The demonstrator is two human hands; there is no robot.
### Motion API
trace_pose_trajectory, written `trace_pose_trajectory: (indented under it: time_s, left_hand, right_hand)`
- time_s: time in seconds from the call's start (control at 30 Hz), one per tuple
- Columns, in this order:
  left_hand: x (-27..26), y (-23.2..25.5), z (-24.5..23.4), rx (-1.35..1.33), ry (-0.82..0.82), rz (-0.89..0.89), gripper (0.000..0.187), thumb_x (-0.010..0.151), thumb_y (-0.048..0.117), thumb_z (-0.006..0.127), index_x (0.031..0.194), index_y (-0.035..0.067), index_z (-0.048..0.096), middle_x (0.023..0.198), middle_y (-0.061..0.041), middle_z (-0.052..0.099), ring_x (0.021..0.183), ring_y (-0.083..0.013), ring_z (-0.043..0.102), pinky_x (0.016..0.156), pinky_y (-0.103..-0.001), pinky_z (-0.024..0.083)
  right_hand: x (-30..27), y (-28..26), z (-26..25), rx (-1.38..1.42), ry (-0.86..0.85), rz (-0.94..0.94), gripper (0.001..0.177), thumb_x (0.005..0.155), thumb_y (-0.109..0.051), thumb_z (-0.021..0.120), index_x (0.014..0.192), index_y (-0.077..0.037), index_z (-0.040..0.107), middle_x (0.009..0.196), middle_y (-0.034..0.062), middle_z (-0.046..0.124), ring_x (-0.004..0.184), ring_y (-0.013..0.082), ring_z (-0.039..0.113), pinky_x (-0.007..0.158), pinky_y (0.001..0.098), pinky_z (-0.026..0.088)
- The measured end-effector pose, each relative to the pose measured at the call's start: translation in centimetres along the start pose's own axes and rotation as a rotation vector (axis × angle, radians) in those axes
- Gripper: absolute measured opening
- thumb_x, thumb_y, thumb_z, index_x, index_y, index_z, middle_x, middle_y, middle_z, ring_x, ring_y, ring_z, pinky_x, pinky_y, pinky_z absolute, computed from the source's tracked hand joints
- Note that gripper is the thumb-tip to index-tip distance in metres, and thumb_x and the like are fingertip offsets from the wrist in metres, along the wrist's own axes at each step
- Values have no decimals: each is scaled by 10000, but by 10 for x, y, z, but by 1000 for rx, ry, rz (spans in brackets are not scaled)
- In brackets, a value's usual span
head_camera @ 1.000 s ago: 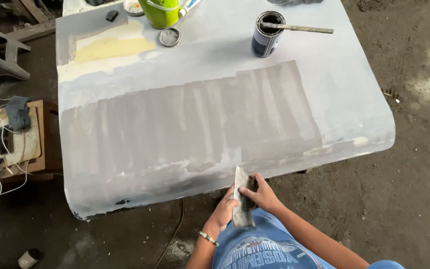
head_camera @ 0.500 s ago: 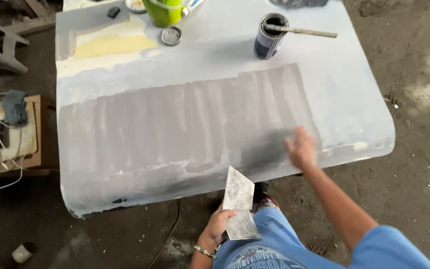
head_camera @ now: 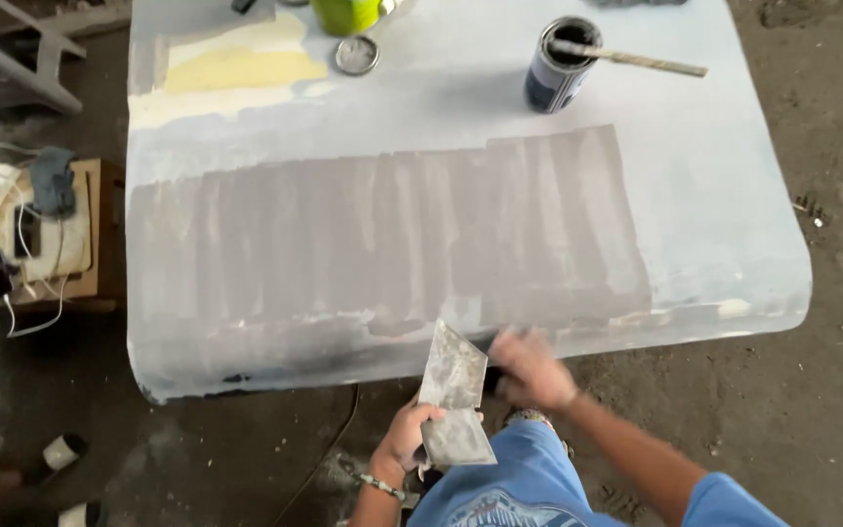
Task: The person uses a putty knife to scoop a gray filler substance from a can and applies it to a large, white, curved surface. They spread the filler evenly across the surface using the putty knife, smoothing it out in broad strokes.
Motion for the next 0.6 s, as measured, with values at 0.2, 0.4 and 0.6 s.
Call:
trace_pose_trajectory:
  time_s: [0.2,0.4,0.6]
  left_hand:
    - [-6,4,-2,-56,13,21,678,826,83,436,1485,-62,371,1301,-365,624,1181,-461,663,1011,-532,553]
    - [-17,5,-5,-128,-6,26,662,849,86,444,1458,-162,370,1296,-398,618,1187,-487,655,1030,-530,551]
    - [-35,13,-25,-169,31,133,635,826,69,456,1425,-135,400,1276,-402,619,1150,-484,666,990,-514,556]
  right_hand:
    - [103,-73,-105,-1256,429,485,855,988,-658,345,1626,-127,137,1704,63,148,1577,222,80,1273,533,45]
    - [78,-95,55,-1553,-327,-92,900,846,-562,589,1535,-48,324,1586,190,328,1466,371,265,1160,643,150]
    - [41,-35,53,-853,-212,-519,684,856,-223,743,1521,-184,585,1615,83,517,1508,257,434,1285,507,279]
Point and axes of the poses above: each hand's wrist, its own x-axis towards the middle knuckle, its own z-axis out of the palm, y = z × x, the point moved 1 cm from there along x, towards the middle knuckle
